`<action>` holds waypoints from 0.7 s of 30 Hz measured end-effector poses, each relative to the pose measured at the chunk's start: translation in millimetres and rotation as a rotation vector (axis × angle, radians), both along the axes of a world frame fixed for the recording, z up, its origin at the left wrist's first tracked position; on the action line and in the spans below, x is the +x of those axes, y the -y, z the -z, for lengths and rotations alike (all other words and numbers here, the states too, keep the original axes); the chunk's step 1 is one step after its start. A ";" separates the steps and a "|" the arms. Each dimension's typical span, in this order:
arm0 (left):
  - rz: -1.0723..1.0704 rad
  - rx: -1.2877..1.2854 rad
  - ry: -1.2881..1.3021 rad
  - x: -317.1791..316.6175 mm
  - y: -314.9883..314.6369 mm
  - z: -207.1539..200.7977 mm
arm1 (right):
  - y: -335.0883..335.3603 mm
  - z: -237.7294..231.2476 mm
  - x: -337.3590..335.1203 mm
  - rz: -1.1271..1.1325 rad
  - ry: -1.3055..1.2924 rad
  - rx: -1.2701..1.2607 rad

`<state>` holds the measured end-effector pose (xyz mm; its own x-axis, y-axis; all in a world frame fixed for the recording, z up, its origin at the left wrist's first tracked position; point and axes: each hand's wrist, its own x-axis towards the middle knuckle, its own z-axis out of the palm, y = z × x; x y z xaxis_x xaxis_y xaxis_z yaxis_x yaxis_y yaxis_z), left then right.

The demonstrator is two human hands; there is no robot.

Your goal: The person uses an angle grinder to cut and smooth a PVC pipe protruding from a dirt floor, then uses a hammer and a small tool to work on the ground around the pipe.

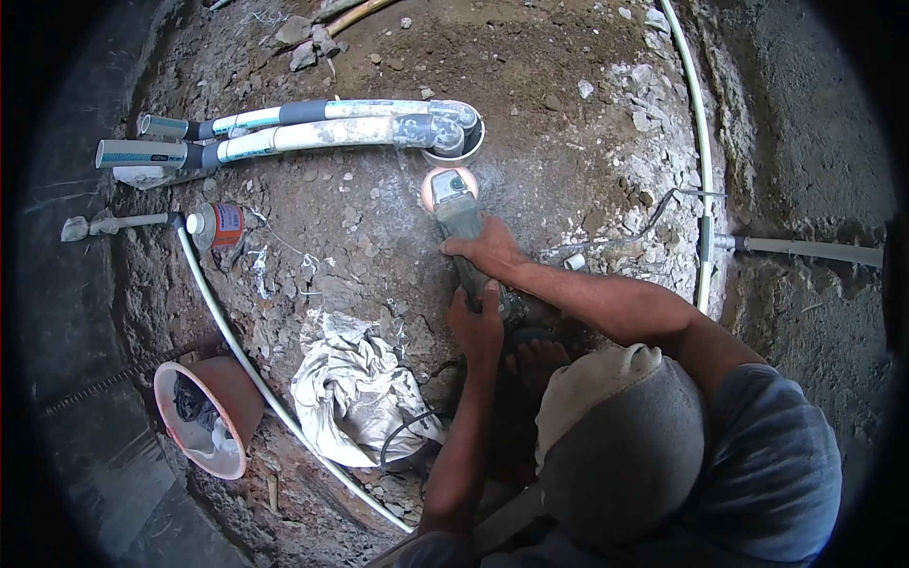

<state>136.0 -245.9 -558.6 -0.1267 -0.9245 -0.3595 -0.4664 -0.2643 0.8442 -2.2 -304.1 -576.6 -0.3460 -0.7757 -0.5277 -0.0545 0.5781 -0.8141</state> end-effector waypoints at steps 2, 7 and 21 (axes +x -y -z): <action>-0.007 -0.028 0.038 1.5 -4.1 9.3 | -1.1 -1.1 1.7 0.010 -0.006 -0.026; 0.013 -0.071 0.055 -1.3 -8.1 14.8 | -6.2 -0.2 -3.8 0.007 -0.004 -0.035; 0.071 -0.067 0.056 -3.6 -11.0 26.6 | -10.8 0.0 -9.9 0.012 -0.048 0.009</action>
